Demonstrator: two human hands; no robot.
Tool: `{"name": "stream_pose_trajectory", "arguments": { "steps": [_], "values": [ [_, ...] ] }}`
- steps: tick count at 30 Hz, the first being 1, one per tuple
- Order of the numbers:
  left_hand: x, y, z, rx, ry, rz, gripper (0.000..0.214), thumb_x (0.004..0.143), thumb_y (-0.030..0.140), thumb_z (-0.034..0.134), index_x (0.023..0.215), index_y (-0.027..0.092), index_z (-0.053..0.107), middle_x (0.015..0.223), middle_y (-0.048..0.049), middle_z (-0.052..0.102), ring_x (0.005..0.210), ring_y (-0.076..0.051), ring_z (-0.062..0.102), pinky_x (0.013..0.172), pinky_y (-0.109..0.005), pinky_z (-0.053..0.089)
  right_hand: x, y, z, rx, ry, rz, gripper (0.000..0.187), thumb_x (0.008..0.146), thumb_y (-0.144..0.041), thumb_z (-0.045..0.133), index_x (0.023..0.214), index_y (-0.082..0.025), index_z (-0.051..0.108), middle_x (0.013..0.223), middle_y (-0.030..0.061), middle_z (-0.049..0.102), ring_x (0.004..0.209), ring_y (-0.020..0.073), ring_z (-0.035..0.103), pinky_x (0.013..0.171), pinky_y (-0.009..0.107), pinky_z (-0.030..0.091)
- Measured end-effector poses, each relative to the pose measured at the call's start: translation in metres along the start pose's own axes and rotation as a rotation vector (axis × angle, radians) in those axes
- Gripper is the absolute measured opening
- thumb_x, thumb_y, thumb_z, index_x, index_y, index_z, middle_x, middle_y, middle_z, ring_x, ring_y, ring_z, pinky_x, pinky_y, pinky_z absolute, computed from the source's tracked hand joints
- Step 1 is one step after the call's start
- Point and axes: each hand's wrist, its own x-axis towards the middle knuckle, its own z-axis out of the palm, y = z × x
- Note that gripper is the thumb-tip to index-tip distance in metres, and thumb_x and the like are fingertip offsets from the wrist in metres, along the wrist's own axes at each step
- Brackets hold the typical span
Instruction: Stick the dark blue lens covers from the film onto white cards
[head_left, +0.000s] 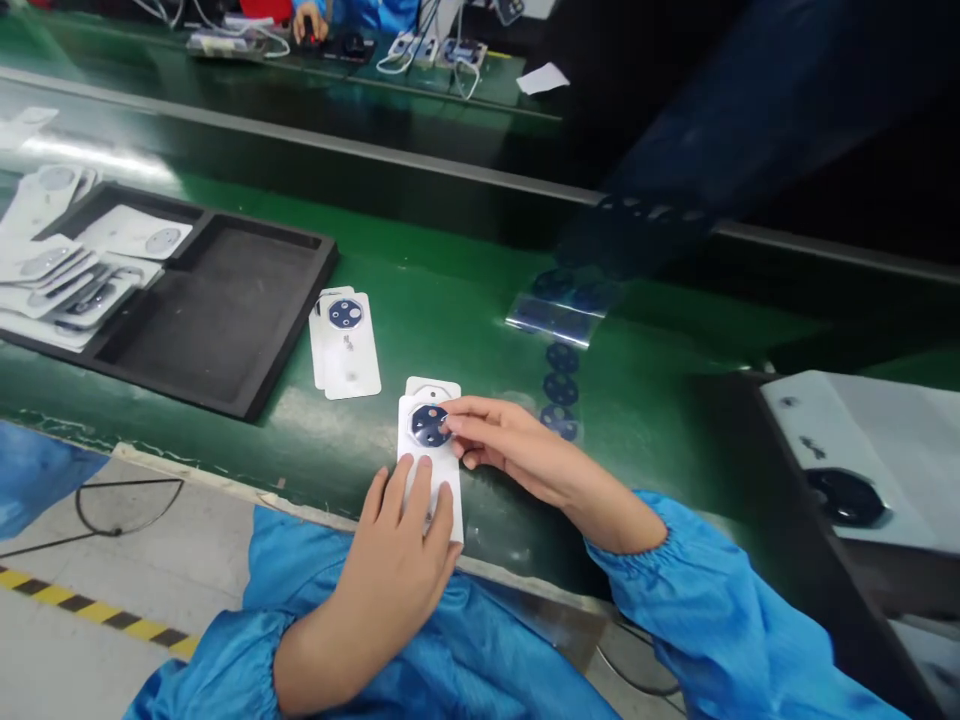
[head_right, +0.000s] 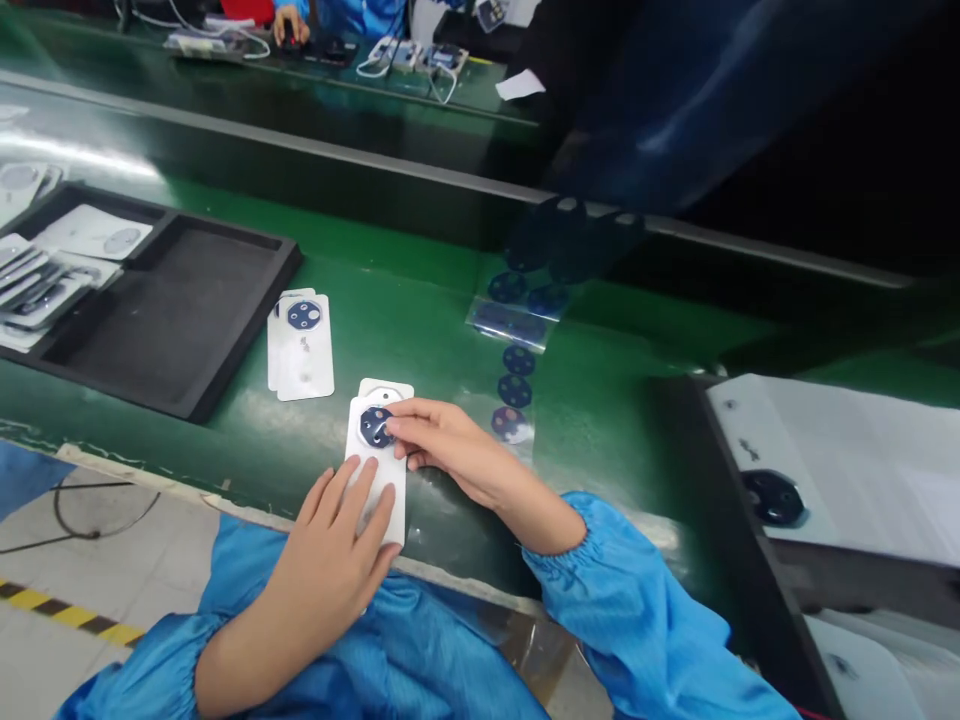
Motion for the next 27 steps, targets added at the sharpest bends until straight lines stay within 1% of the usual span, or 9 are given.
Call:
{"name": "stream_pose_trajectory", "arguments": {
  "steps": [3, 6, 11, 15, 20, 27],
  "values": [
    [-0.001, 0.005, 0.003, 0.017, -0.010, -0.024, 0.044, 0.096, 0.036, 0.057, 0.131, 0.010, 0.059, 0.145, -0.0242, 0.052, 0.135, -0.043, 0.049, 0.103, -0.057, 0.048, 0.006, 0.002, 0.003, -0.035, 0.095, 0.015, 0.031, 0.075, -0.041, 0.082, 0.090, -0.017, 0.071, 0.073, 0.0005, 0.065, 0.058, 0.0086, 0.056, 0.050, 0.020, 0.044],
    [-0.002, 0.008, 0.005, 0.025, -0.004, -0.039, 0.043, 0.096, 0.037, 0.056, 0.130, 0.011, 0.059, 0.143, -0.0235, 0.054, 0.132, -0.042, 0.052, 0.104, -0.057, 0.047, 0.011, 0.002, 0.007, -0.054, 0.130, 0.036, 0.030, 0.075, -0.042, 0.082, 0.085, -0.017, 0.069, 0.071, -0.0008, 0.063, 0.052, 0.0067, 0.052, 0.044, 0.019, 0.039],
    [0.001, 0.005, 0.010, -0.005, 0.038, -0.017, 0.043, 0.094, 0.038, 0.057, 0.126, 0.010, 0.060, 0.138, -0.0246, 0.057, 0.127, -0.043, 0.055, 0.103, -0.058, 0.046, 0.014, 0.001, 0.010, -0.065, 0.153, 0.026, 0.032, 0.075, -0.047, 0.081, 0.080, -0.017, 0.069, 0.074, -0.0009, 0.063, 0.047, 0.0045, 0.047, 0.041, 0.020, 0.034],
    [0.002, 0.000, 0.013, -0.044, 0.052, 0.015, 0.044, 0.094, 0.041, 0.054, 0.125, 0.011, 0.060, 0.135, -0.0245, 0.058, 0.125, -0.042, 0.055, 0.106, -0.058, 0.042, 0.015, 0.000, 0.013, -0.085, 0.159, 0.022, 0.032, 0.074, -0.047, 0.081, 0.080, -0.017, 0.070, 0.076, 0.0001, 0.064, 0.046, 0.0049, 0.047, 0.041, 0.021, 0.032],
    [0.001, -0.005, 0.016, -0.098, 0.068, 0.014, 0.044, 0.094, 0.043, 0.054, 0.126, 0.013, 0.059, 0.135, -0.0222, 0.057, 0.126, -0.039, 0.053, 0.109, -0.055, 0.037, 0.016, -0.002, 0.014, -0.118, 0.159, 0.032, 0.030, 0.074, -0.045, 0.081, 0.078, -0.017, 0.070, 0.070, 0.0003, 0.063, 0.046, 0.0062, 0.047, 0.040, 0.022, 0.028],
    [0.002, -0.004, 0.017, -0.116, 0.057, 0.005, 0.044, 0.093, 0.041, 0.053, 0.125, 0.011, 0.060, 0.135, -0.0219, 0.057, 0.126, -0.040, 0.051, 0.110, -0.057, 0.036, 0.019, -0.003, 0.014, -0.164, 0.169, 0.023, 0.028, 0.074, -0.044, 0.080, 0.075, -0.017, 0.071, 0.064, -0.0001, 0.062, 0.044, 0.0062, 0.040, 0.040, 0.024, 0.025]
  ]
}}
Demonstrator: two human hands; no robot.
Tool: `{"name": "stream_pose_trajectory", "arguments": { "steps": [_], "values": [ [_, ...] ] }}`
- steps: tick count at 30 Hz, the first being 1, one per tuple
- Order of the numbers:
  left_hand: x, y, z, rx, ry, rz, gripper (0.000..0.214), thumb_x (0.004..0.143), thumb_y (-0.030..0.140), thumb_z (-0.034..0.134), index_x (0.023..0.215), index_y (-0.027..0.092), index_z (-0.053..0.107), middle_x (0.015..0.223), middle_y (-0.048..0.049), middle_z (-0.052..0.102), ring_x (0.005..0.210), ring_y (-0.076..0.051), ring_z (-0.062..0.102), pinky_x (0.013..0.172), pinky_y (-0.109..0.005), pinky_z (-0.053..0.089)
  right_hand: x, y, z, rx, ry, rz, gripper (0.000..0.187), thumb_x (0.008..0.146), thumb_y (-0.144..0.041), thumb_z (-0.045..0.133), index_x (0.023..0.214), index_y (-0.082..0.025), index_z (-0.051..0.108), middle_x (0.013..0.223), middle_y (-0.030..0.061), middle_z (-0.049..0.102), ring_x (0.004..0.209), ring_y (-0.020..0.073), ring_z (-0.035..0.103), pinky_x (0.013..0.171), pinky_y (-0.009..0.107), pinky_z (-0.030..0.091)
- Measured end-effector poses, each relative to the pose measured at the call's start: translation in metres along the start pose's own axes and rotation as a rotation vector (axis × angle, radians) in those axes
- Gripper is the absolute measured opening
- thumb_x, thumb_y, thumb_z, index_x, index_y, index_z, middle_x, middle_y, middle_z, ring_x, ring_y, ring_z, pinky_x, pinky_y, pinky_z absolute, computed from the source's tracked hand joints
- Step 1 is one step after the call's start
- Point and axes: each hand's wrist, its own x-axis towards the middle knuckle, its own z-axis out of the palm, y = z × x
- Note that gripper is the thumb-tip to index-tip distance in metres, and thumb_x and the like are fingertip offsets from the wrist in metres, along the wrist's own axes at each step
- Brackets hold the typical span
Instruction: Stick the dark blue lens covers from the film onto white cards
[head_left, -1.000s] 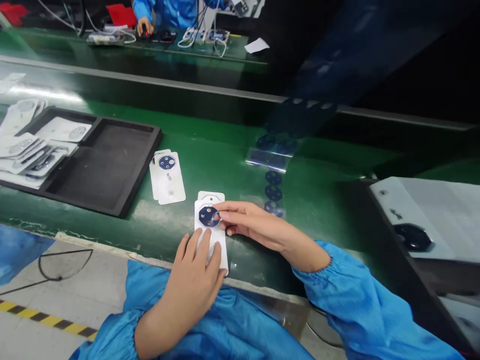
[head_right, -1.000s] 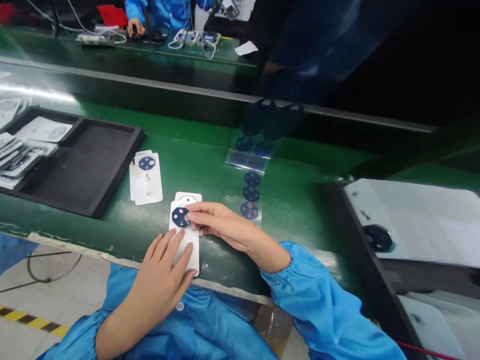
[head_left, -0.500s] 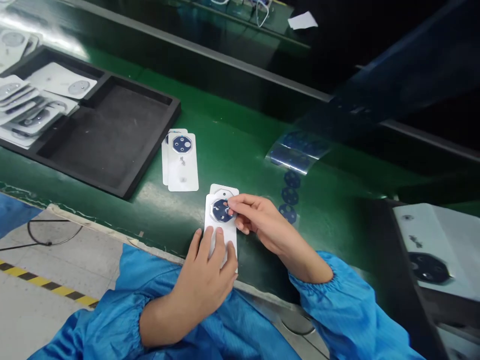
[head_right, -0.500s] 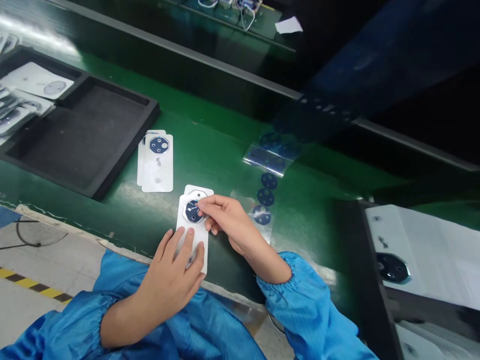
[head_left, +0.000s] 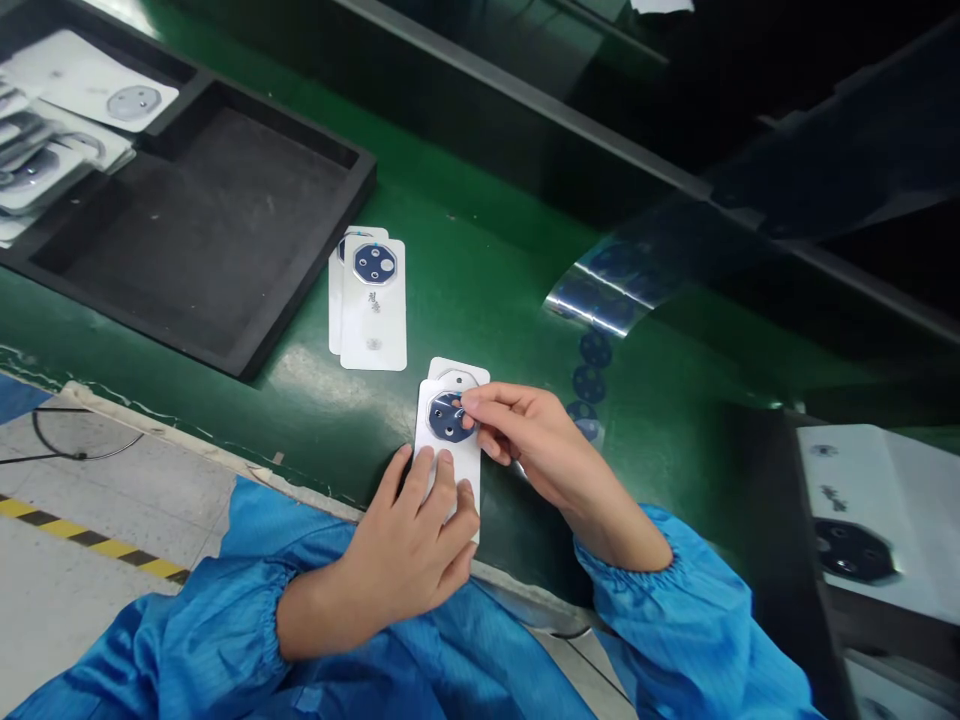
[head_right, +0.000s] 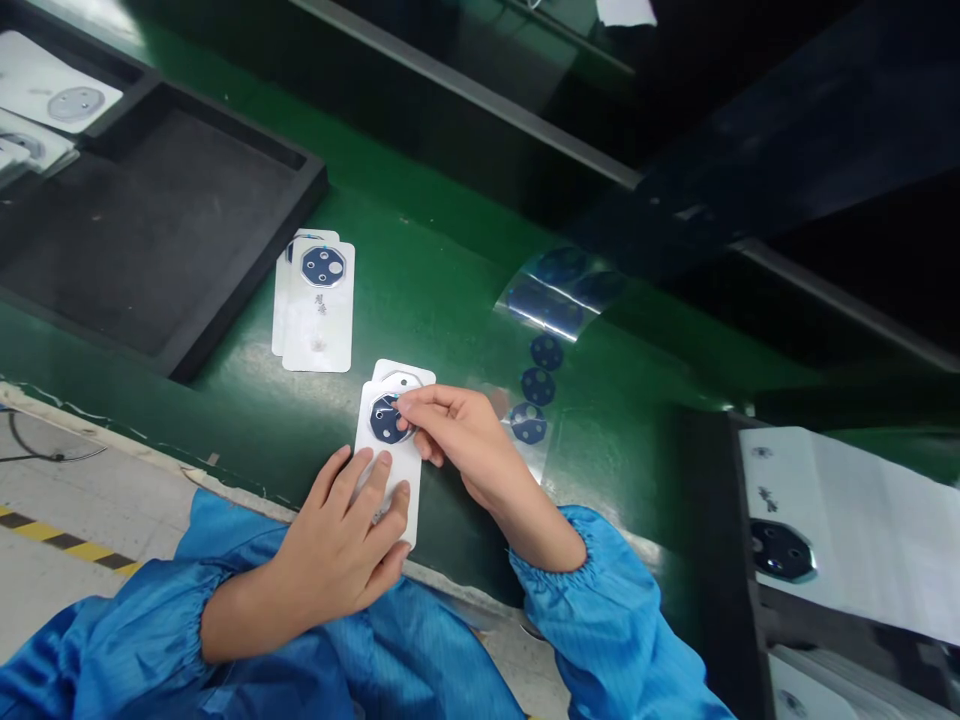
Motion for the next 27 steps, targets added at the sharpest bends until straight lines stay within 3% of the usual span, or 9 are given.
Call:
{"name": "stream_pose_trajectory", "arguments": {
  "steps": [14, 27],
  "values": [
    [0.0008, 0.0001, -0.0003, -0.003, 0.007, 0.006, 0.042, 0.093, 0.040, 0.053, 0.123, 0.011, 0.061, 0.133, -0.0215, 0.058, 0.126, -0.039, 0.052, 0.109, -0.057, 0.038, 0.0036, -0.0006, 0.0004, -0.041, 0.038, -0.026, 0.031, 0.072, -0.048, 0.081, 0.076, -0.018, 0.073, 0.065, 0.0008, 0.061, 0.044, 0.0059, 0.035, 0.038, 0.023, 0.020],
    [0.0011, -0.0006, -0.0008, -0.002, 0.011, 0.010, 0.040, 0.095, 0.038, 0.050, 0.123, 0.011, 0.060, 0.132, -0.0206, 0.059, 0.125, -0.039, 0.052, 0.108, -0.056, 0.038, 0.0072, -0.0016, 0.0020, -0.189, 0.082, -0.119, 0.025, 0.078, -0.043, 0.076, 0.074, -0.018, 0.074, 0.064, 0.0008, 0.060, 0.045, 0.0079, 0.039, 0.042, 0.026, 0.027]
  ]
}}
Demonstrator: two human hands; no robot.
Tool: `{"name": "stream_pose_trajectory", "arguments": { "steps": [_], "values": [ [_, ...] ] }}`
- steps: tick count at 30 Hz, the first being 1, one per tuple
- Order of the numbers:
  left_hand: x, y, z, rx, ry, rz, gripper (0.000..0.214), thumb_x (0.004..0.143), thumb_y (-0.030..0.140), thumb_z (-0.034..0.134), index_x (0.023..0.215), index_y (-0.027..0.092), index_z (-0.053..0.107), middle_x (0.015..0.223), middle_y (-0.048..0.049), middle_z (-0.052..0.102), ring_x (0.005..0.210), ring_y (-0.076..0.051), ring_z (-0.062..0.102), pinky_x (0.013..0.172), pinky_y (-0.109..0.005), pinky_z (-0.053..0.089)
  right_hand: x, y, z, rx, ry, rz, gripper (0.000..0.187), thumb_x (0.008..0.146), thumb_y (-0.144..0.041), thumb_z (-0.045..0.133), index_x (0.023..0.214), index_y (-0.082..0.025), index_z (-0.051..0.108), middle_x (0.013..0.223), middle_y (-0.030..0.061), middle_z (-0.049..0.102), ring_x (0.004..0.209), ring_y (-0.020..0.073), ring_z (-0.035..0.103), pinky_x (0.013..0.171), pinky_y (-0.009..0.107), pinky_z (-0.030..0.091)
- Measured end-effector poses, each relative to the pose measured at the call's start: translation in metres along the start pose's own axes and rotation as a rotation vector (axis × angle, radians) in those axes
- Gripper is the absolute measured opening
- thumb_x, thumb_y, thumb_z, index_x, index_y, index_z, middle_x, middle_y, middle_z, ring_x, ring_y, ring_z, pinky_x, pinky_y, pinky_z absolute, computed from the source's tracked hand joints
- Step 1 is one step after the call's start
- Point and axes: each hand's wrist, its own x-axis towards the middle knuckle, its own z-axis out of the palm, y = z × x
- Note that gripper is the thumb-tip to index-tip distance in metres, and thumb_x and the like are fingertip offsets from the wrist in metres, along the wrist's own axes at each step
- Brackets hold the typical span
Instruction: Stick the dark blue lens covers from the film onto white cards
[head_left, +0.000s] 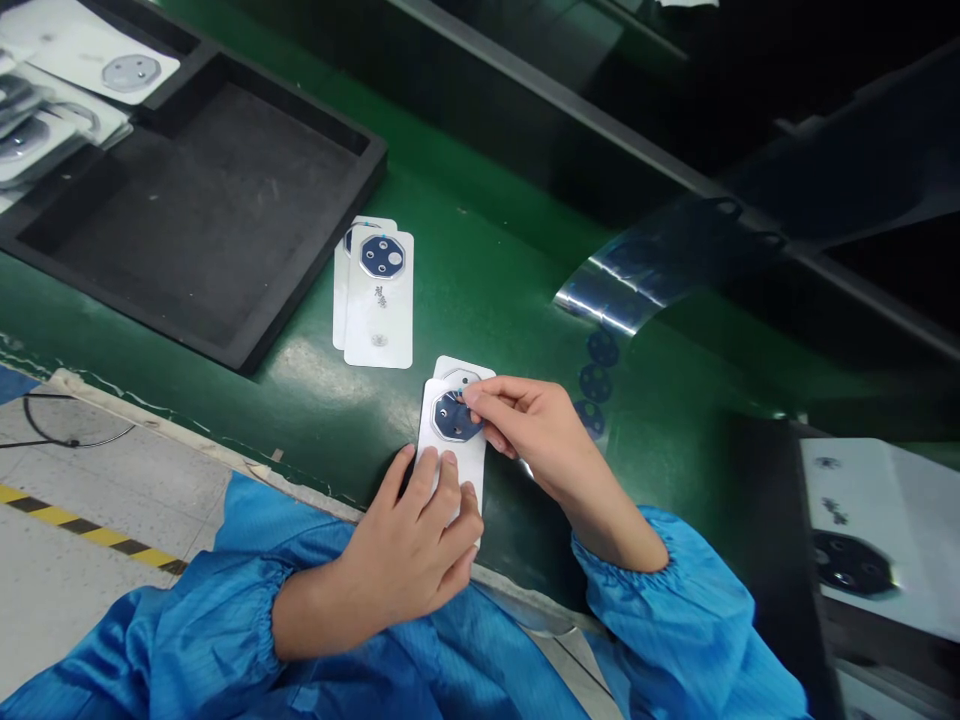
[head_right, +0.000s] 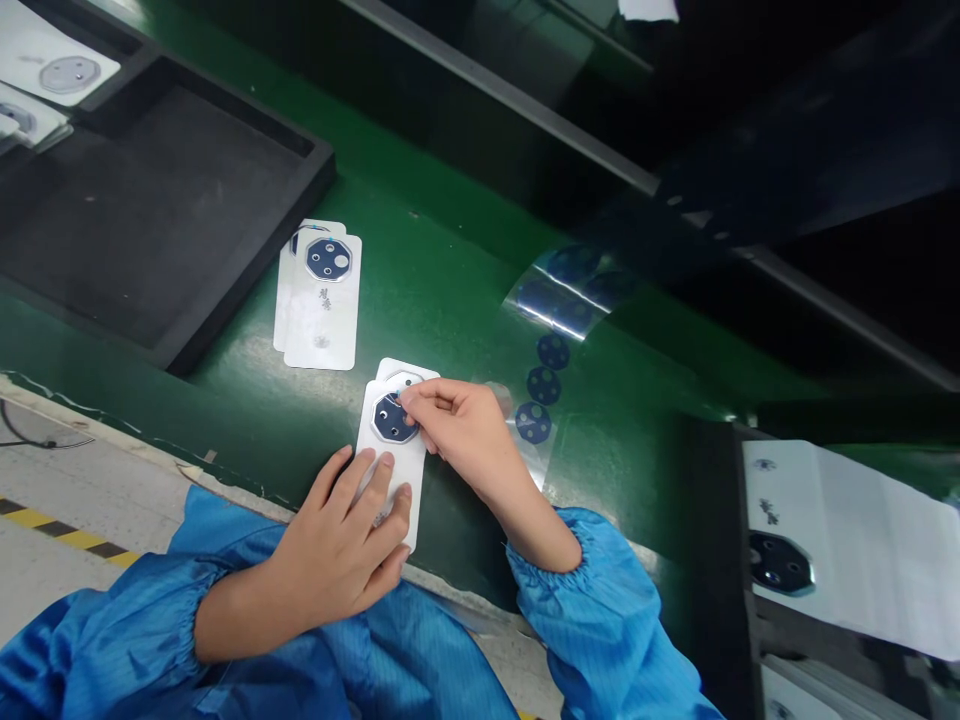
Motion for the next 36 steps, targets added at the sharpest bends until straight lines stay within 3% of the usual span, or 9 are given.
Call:
{"name": "stream_pose_trajectory", "arguments": {
  "steps": [36],
  "values": [
    [-0.0003, -0.0014, 0.0004, -0.016, 0.002, 0.000, 0.040, 0.095, 0.038, 0.050, 0.123, 0.011, 0.060, 0.132, -0.0203, 0.059, 0.126, -0.038, 0.052, 0.110, -0.056, 0.036, -0.0023, 0.0035, -0.0011, -0.022, -0.013, -0.023, 0.029, 0.082, -0.043, 0.074, 0.079, -0.015, 0.072, 0.064, -0.0001, 0.062, 0.045, 0.0062, 0.040, 0.042, 0.023, 0.029]
  ]
}}
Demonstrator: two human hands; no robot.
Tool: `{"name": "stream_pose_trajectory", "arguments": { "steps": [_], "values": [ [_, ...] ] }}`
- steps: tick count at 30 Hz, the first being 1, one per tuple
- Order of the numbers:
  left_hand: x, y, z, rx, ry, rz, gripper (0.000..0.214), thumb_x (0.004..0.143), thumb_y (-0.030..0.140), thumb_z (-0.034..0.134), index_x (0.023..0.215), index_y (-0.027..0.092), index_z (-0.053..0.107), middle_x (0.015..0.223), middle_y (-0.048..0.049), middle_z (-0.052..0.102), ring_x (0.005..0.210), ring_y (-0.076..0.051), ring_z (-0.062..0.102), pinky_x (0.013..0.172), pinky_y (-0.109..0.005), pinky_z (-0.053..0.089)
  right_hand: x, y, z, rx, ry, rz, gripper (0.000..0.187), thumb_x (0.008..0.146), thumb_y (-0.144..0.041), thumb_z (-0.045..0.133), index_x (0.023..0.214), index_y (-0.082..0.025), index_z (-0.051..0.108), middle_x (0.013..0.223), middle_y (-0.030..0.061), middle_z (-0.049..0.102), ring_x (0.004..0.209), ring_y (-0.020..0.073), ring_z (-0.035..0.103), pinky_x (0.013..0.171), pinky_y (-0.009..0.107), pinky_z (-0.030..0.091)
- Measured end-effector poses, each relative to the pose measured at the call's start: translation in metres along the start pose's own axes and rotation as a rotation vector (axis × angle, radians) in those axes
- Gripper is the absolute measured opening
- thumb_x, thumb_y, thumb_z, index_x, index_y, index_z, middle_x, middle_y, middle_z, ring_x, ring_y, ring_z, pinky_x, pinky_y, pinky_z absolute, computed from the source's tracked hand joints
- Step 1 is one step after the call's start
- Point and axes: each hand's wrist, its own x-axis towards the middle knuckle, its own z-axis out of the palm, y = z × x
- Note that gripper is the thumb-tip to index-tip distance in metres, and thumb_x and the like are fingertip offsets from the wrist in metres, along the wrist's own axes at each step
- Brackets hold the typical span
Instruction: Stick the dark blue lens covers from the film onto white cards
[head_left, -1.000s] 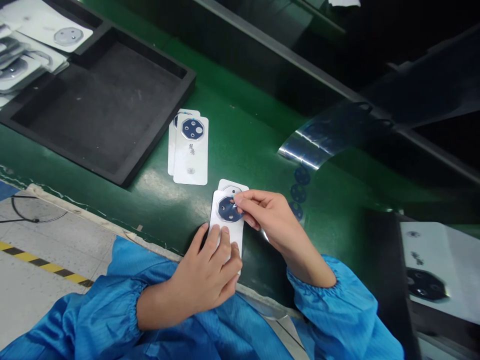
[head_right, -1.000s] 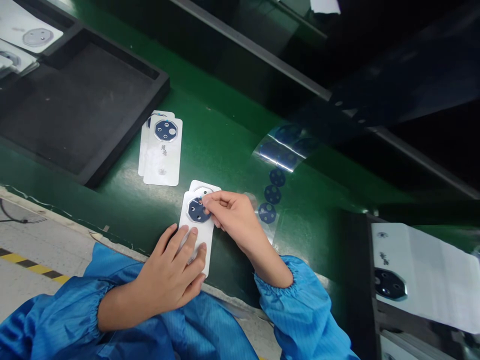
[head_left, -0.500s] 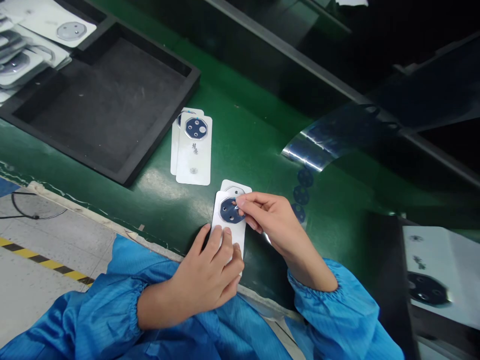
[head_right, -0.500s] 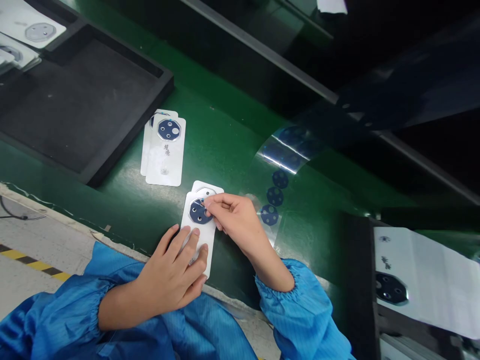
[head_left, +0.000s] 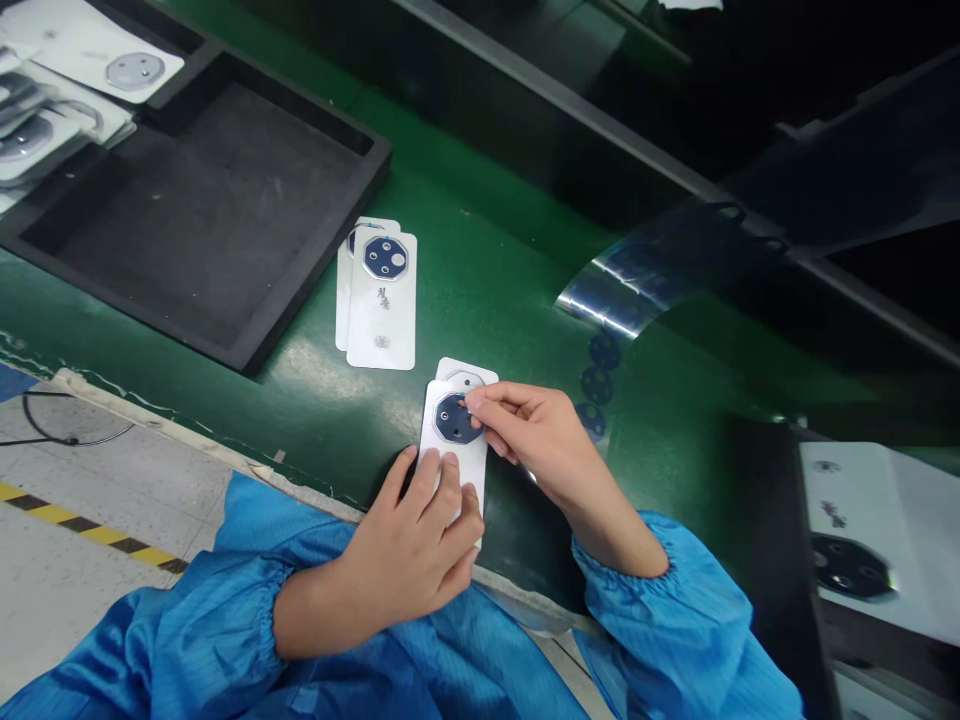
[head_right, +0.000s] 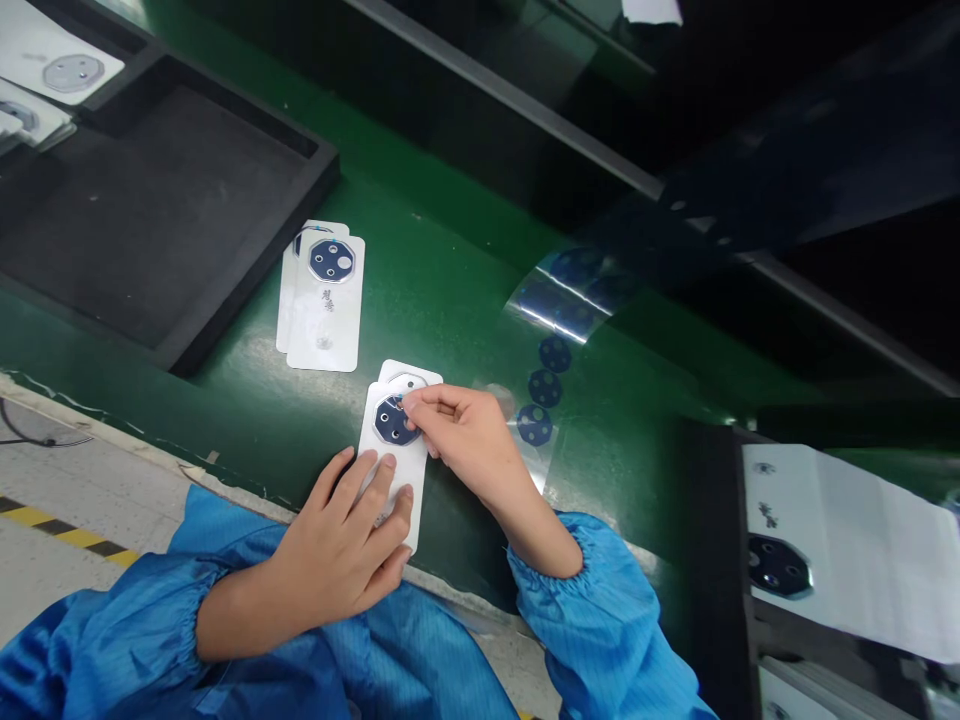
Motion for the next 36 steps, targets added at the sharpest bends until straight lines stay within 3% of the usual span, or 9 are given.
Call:
{"name": "stream_pose_trajectory", "arguments": {
  "steps": [12, 15, 18, 21, 23, 26, 30, 33, 36],
  "values": [
    [0.010, -0.015, -0.017, -0.119, -0.001, -0.070, 0.041, 0.093, 0.038, 0.053, 0.117, 0.006, 0.064, 0.133, -0.0243, 0.057, 0.124, -0.041, 0.052, 0.106, -0.056, 0.042, -0.001, 0.001, 0.004, -0.089, 0.002, -0.045, 0.029, 0.086, -0.043, 0.068, 0.083, -0.015, 0.072, 0.065, 0.0003, 0.063, 0.049, 0.0093, 0.046, 0.048, 0.025, 0.036],
    [0.015, -0.025, -0.019, -0.009, -0.037, -0.107, 0.050, 0.098, 0.038, 0.047, 0.133, 0.003, 0.057, 0.148, -0.0225, 0.049, 0.136, -0.041, 0.043, 0.110, -0.058, 0.036, -0.004, 0.003, 0.008, -0.250, 0.038, -0.154, 0.026, 0.090, -0.039, 0.062, 0.088, -0.016, 0.073, 0.071, 0.0024, 0.068, 0.058, 0.0130, 0.055, 0.055, 0.026, 0.041],
    [0.018, -0.027, -0.018, 0.069, -0.104, -0.112, 0.055, 0.098, 0.038, 0.044, 0.141, 0.003, 0.052, 0.152, -0.0200, 0.046, 0.137, -0.040, 0.042, 0.111, -0.058, 0.035, -0.012, 0.003, 0.008, -0.677, 0.199, -0.371, 0.027, 0.096, -0.036, 0.056, 0.091, -0.018, 0.075, 0.080, 0.0058, 0.070, 0.071, 0.0173, 0.061, 0.062, 0.028, 0.042],
    [0.020, -0.026, -0.019, 0.100, -0.114, -0.100, 0.051, 0.096, 0.038, 0.047, 0.133, 0.006, 0.059, 0.148, -0.0199, 0.051, 0.133, -0.041, 0.046, 0.110, -0.058, 0.037, -0.017, 0.001, -0.001, -1.027, 0.453, -0.410, 0.037, 0.100, -0.043, 0.051, 0.089, -0.017, 0.075, 0.088, 0.0103, 0.068, 0.072, 0.0193, 0.061, 0.059, 0.028, 0.038],
    [0.021, -0.027, -0.019, 0.095, -0.102, -0.083, 0.048, 0.095, 0.038, 0.049, 0.128, 0.007, 0.063, 0.144, -0.0199, 0.054, 0.130, -0.041, 0.048, 0.108, -0.058, 0.038, -0.016, 0.001, -0.007, -1.043, 0.545, -0.392, 0.040, 0.102, -0.046, 0.047, 0.091, -0.018, 0.075, 0.091, 0.0110, 0.066, 0.072, 0.0197, 0.061, 0.059, 0.029, 0.040],
    [0.024, -0.029, -0.020, 0.084, -0.087, -0.067, 0.045, 0.093, 0.039, 0.051, 0.123, 0.008, 0.065, 0.141, -0.0207, 0.056, 0.127, -0.042, 0.049, 0.107, -0.059, 0.040, -0.009, 0.006, -0.005, -0.882, 0.494, -0.495, 0.037, 0.103, -0.042, 0.044, 0.109, -0.019, 0.072, 0.103, 0.0129, 0.066, 0.089, 0.0254, 0.063, 0.077, 0.037, 0.051],
    [0.024, -0.030, -0.020, 0.095, -0.075, -0.070, 0.048, 0.091, 0.039, 0.052, 0.124, 0.006, 0.063, 0.140, -0.0217, 0.055, 0.126, -0.042, 0.048, 0.107, -0.059, 0.039, 0.002, 0.020, 0.014, -0.946, 0.379, -0.580, 0.047, 0.100, -0.044, 0.048, 0.141, -0.022, 0.057, 0.142, 0.0183, 0.047, 0.132, 0.0388, 0.041, 0.104, 0.056, 0.042],
    [0.023, -0.031, -0.018, 0.106, -0.071, -0.072, 0.049, 0.092, 0.039, 0.052, 0.126, 0.005, 0.062, 0.140, -0.0216, 0.055, 0.127, -0.042, 0.048, 0.108, -0.059, 0.039, 0.005, 0.029, 0.015, -1.047, 0.417, -0.505, 0.045, 0.103, -0.035, 0.041, 0.147, -0.032, 0.051, 0.155, 0.0145, 0.033, 0.140, 0.0429, 0.029, 0.105, 0.063, 0.037],
    [0.023, -0.033, -0.018, 0.106, -0.081, -0.072, 0.051, 0.092, 0.040, 0.053, 0.128, 0.005, 0.061, 0.139, -0.0219, 0.056, 0.126, -0.042, 0.049, 0.107, -0.059, 0.039, 0.007, 0.031, -0.007, -1.059, 0.513, -0.471, 0.047, 0.103, -0.031, 0.037, 0.147, -0.030, 0.051, 0.156, 0.0154, 0.033, 0.139, 0.0431, 0.031, 0.104, 0.063, 0.038]
  ]
}}
